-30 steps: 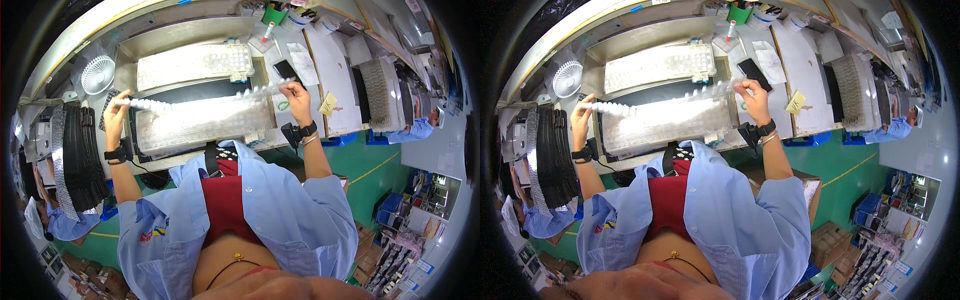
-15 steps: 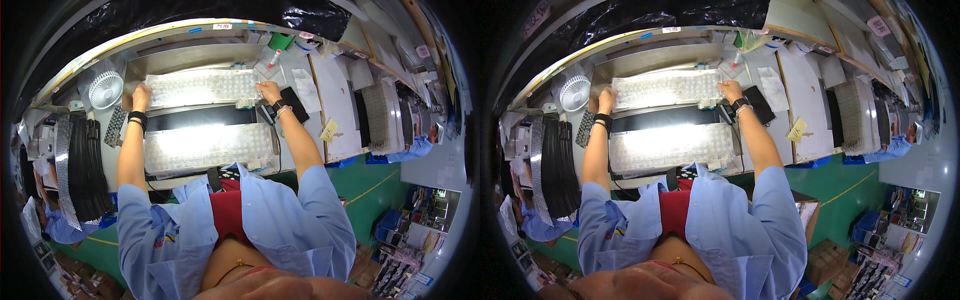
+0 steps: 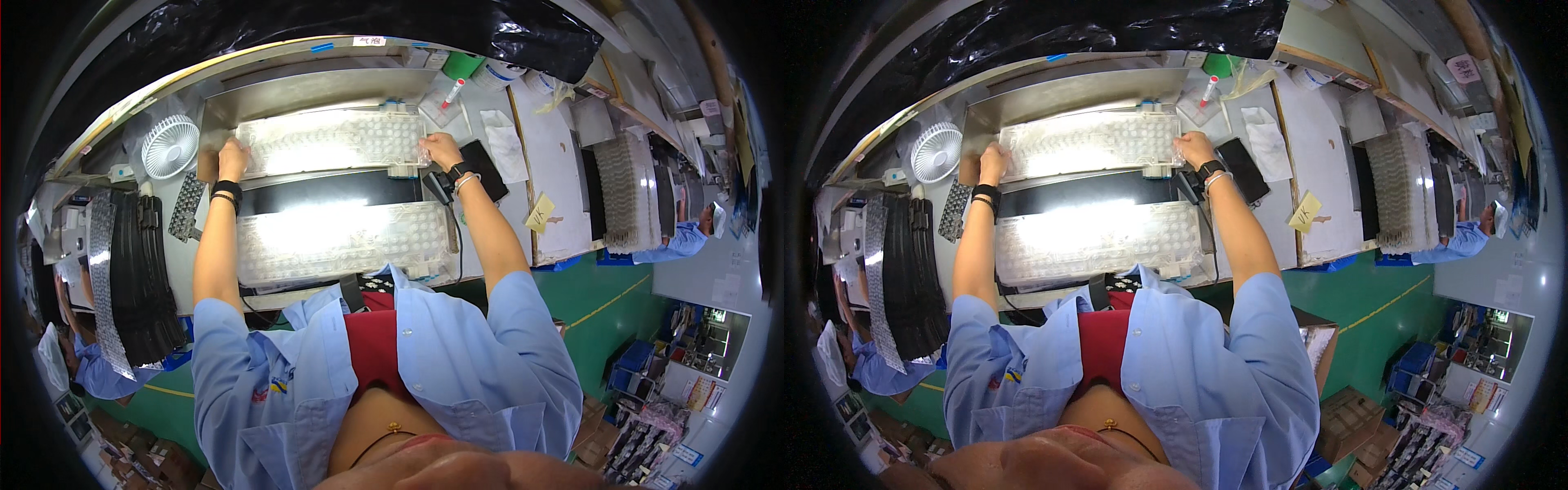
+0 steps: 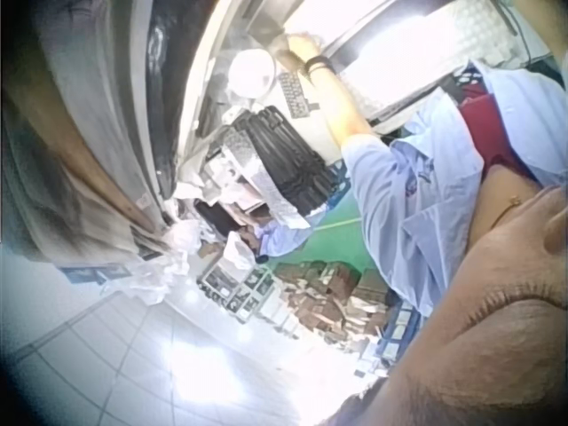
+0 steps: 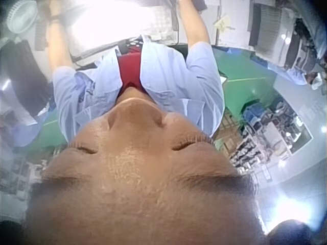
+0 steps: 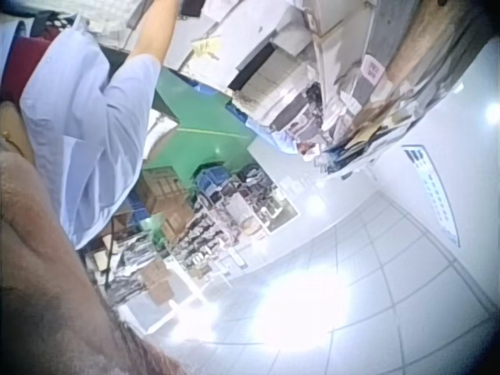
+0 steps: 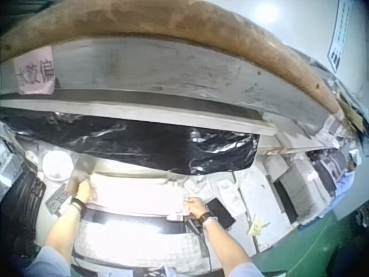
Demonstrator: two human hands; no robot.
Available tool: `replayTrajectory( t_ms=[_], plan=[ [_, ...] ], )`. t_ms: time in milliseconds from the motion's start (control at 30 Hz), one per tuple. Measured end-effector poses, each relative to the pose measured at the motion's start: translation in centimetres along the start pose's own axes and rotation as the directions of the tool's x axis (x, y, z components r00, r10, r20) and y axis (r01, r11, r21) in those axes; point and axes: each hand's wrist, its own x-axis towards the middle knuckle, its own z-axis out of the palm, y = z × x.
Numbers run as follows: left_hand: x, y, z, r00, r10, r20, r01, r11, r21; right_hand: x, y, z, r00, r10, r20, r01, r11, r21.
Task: Inspecting and aligning thin film sheets with circular patterns on a light table.
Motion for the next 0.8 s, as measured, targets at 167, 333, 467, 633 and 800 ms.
replayTrajectory(
  t_ms=[167, 333, 467, 633, 800],
  plan=[
    [-0.9, 2.3, -0.9, 1.0, -0.008, 0.022, 0.007, 0.998, 0.059, -0.2, 0.3, -0.1, 1.0, -0.012, -0.028, 0.012, 1.0, -0.002],
    [-1.6, 2.9, -1.0, 0.992, -0.01, -0.126, 0.014, 0.999, 0.029, -0.7, -0.4, -0.3, 1.0, 0.02, -0.016, -0.022, 0.992, -0.122],
    [-1.1, 2.1, -1.0, 0.996, -0.021, -0.088, 0.021, 1.0, 0.002, -0.6, -1.0, -0.6, 0.999, 0.051, 0.004, -0.049, 0.973, -0.228],
    [-1.0, 1.7, -0.7, 0.995, -0.054, -0.078, 0.056, 0.998, 0.019, -0.7, -1.7, 0.5, 0.983, 0.032, -0.179, -0.065, 0.981, -0.184],
    [-1.5, 4.3, -0.6, 0.991, -0.092, -0.094, 0.101, 0.99, 0.099, 0.3, -0.2, 1.8, 0.977, -0.075, -0.2, 0.073, 0.997, -0.017]
  ],
)
